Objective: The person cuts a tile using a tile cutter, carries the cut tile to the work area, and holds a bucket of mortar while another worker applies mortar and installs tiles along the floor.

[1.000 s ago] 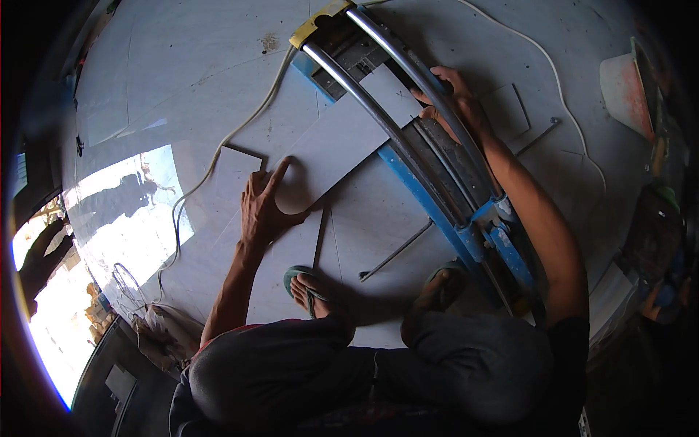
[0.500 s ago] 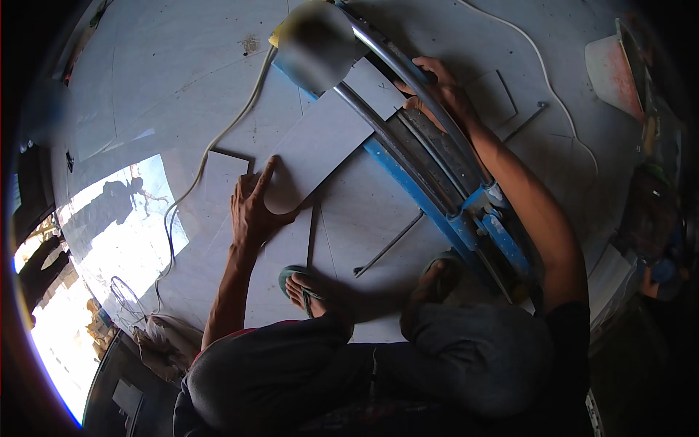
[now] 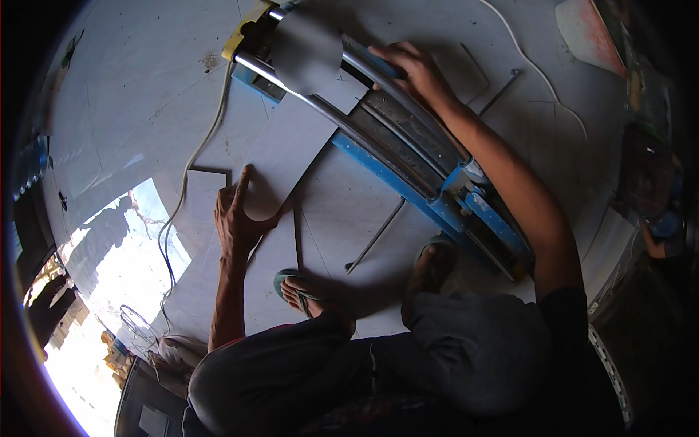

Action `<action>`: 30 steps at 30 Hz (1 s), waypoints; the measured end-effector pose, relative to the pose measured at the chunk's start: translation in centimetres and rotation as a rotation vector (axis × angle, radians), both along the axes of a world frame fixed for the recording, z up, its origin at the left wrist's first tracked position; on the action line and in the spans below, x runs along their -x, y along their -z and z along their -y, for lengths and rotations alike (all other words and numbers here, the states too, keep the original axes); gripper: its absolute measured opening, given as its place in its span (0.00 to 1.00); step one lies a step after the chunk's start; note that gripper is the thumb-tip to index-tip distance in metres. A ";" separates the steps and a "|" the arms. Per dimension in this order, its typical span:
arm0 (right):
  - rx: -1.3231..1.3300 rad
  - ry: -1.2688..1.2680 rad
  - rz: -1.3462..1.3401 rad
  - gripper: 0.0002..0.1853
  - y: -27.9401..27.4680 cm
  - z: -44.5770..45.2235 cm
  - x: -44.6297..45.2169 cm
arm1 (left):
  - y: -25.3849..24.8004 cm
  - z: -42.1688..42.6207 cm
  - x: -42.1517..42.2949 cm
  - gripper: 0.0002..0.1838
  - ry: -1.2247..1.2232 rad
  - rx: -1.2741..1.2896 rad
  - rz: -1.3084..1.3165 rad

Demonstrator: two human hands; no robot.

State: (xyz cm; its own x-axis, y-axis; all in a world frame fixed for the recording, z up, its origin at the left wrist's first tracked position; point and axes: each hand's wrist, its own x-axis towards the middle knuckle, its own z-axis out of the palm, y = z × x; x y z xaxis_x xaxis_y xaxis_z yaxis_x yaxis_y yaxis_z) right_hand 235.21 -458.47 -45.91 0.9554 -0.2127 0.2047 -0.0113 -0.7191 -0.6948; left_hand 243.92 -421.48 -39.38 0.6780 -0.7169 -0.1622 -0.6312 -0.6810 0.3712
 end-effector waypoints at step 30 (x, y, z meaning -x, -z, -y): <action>-0.198 0.390 -1.232 0.13 -21.3 -5.5 30.2 | 0.5 -0.1 -1.2 0.49 0.008 -0.026 -0.054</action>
